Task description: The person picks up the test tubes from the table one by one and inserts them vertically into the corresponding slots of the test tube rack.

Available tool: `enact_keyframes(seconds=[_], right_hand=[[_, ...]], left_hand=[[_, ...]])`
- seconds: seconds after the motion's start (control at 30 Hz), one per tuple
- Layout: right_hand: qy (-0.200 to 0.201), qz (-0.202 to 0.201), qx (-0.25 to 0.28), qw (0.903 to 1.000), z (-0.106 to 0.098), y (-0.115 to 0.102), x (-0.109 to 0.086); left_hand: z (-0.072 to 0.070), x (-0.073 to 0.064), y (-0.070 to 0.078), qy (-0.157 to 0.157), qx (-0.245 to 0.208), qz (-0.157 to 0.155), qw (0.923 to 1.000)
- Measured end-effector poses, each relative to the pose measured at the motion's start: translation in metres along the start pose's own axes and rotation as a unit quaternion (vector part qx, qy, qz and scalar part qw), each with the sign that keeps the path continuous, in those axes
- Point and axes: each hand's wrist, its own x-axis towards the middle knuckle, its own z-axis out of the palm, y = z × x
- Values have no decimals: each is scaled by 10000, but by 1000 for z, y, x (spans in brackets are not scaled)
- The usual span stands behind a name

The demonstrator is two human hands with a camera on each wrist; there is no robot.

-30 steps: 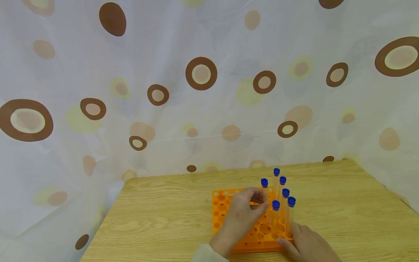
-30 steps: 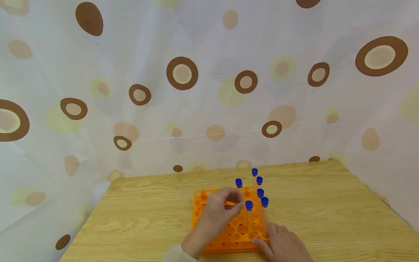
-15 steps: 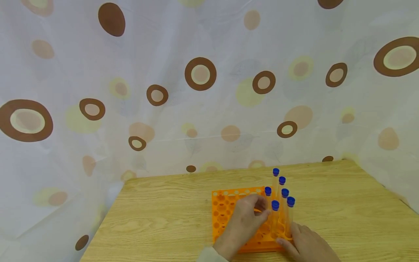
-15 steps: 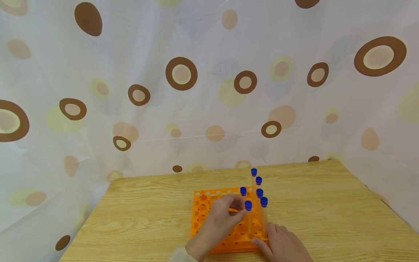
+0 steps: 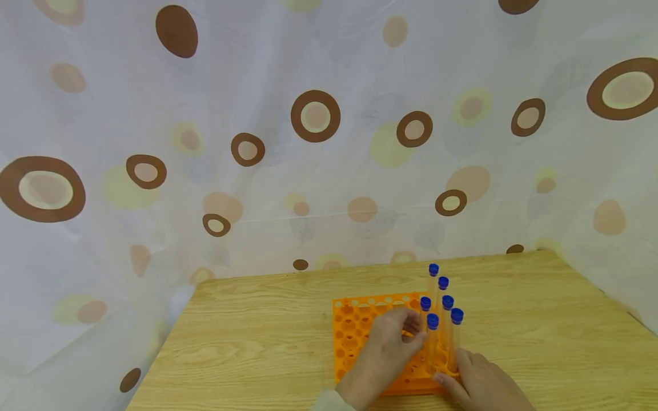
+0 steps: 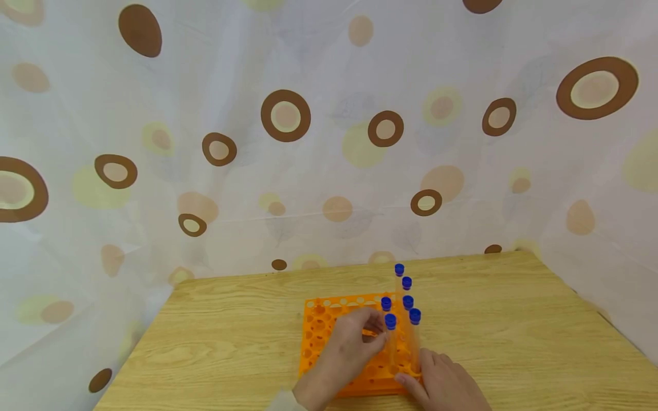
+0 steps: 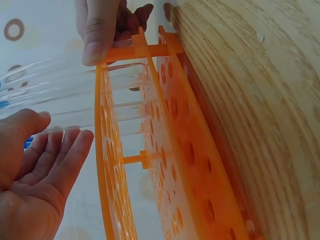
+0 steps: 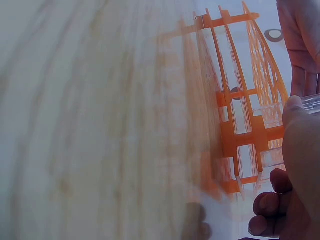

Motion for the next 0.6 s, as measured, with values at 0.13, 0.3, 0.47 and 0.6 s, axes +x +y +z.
enact_keyframes(seconds=[0.13, 0.3, 0.47, 0.6], right_hand=[[-44, 40, 29, 10000, 0, 0, 1], [-36, 13, 14, 10000, 0, 1, 3], [-31, -68, 1, 10000, 0, 3, 3], [-175, -99, 46, 9998, -3, 4, 5]], left_hand=[[1, -1, -1, 37, 34, 25, 10000], [3, 0, -4, 105, 114, 136, 9998], [4, -4, -9, 84, 495, 275, 9984], [1, -9, -8, -40, 504, -364, 9981]])
